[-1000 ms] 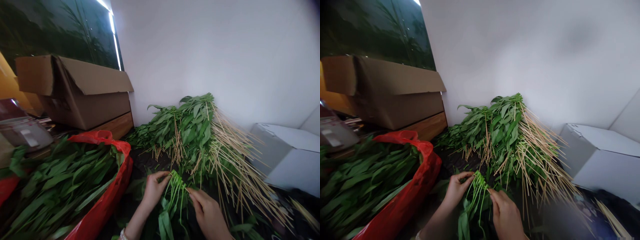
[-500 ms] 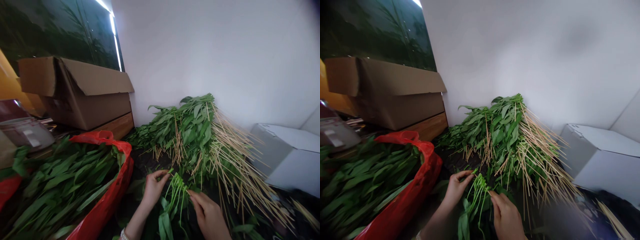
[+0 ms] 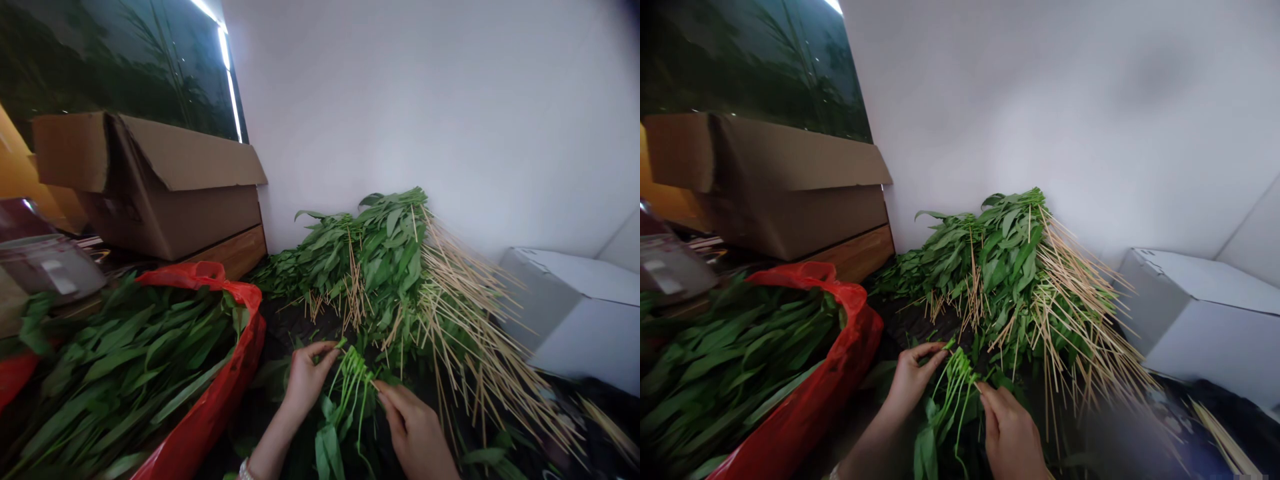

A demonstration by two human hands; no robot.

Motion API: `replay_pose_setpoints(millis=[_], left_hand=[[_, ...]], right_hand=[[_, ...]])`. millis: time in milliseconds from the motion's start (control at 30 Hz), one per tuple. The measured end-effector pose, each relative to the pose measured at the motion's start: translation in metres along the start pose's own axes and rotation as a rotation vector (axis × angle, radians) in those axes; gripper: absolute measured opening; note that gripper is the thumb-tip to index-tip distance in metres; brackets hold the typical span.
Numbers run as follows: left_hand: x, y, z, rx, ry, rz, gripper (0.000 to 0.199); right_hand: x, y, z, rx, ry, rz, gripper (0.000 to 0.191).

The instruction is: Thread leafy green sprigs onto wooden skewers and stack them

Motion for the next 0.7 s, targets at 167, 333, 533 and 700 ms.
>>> replay_pose_setpoints(millis=[167, 333, 533, 700], left_hand=[[0.004, -0.001, -0.001, -0.014, 0.018, -0.041, 0.025], [0.006, 0.001, -0.001, -0.052, -0.044, -0.110, 0.034], [0.005, 0.002, -0.013, -0.200, -0.198, -0.115, 0.035], [0.006, -0.001, -0.016, -0.289, -0.283, -0.130, 0.039]], right_hand=[[0.005, 0.001, 0.001, 0.026, 0.004, 0.008, 0.036], [0.004, 0.000, 0.000, 0.017, 0.037, 0.019, 0.034], [-0.001, -0.001, -0.002, -0.024, 0.078, 0.060, 0.031], [0.000, -0.002, -0.005, -0.026, 0.058, 0.071, 0.032]])
Point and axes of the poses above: each hand's wrist, its own y-axis towards the middle knuckle, its own x-axis out of the palm, z = x × y, the point moved 9 cm from there along y, towards the middle knuckle, and after that the axes turned 9 degrees about -y, right-handed, at the moved point
